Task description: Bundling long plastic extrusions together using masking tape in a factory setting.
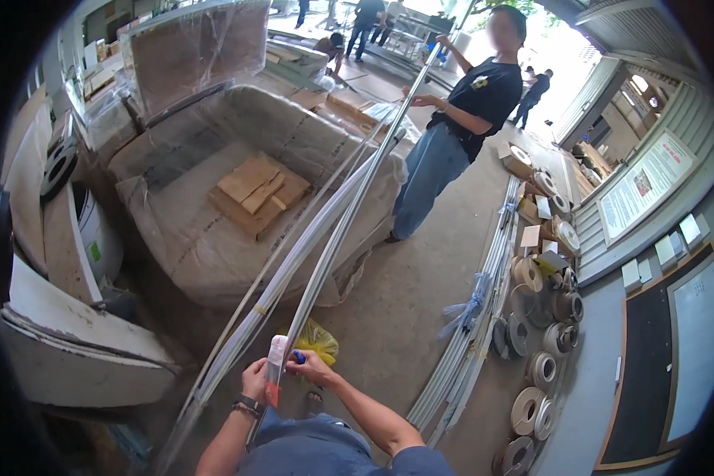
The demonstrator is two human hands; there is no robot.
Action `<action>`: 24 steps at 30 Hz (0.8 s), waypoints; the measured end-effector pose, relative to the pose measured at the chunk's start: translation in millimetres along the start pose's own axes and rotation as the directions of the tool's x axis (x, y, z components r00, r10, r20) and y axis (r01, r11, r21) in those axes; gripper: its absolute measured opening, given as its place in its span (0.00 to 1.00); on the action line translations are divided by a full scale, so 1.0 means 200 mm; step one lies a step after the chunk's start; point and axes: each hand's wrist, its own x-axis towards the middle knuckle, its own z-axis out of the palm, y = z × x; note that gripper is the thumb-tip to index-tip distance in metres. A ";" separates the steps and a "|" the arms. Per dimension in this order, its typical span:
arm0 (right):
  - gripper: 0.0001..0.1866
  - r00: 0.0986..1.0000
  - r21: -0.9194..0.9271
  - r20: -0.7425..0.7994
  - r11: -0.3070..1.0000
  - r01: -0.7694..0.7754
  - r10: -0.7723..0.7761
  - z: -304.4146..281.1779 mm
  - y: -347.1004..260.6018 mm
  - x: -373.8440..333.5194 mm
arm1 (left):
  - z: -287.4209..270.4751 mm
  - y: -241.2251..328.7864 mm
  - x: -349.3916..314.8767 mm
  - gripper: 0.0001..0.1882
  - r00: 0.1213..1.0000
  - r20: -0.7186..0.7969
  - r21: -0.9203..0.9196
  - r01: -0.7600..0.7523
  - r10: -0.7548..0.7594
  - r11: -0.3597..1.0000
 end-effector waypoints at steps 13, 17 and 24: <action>0.07 0.991 -0.210 -0.112 0.977 0.042 -0.067 0.04 -0.09 -0.04 | 0.12 0.15 -0.09 0.12 0.888 -0.154 0.501 -0.307 0.432 0.809; 0.05 0.993 -0.156 -0.121 0.988 -0.015 -0.004 0.05 -0.10 -0.14 | 0.08 0.14 -0.12 0.13 0.879 -0.170 0.483 -0.319 0.445 0.815; 0.18 0.990 -0.229 0.137 0.973 0.012 0.020 -0.12 -0.18 -0.63 | 0.01 0.04 -0.06 0.12 0.759 -0.036 0.581 -0.513 0.650 0.632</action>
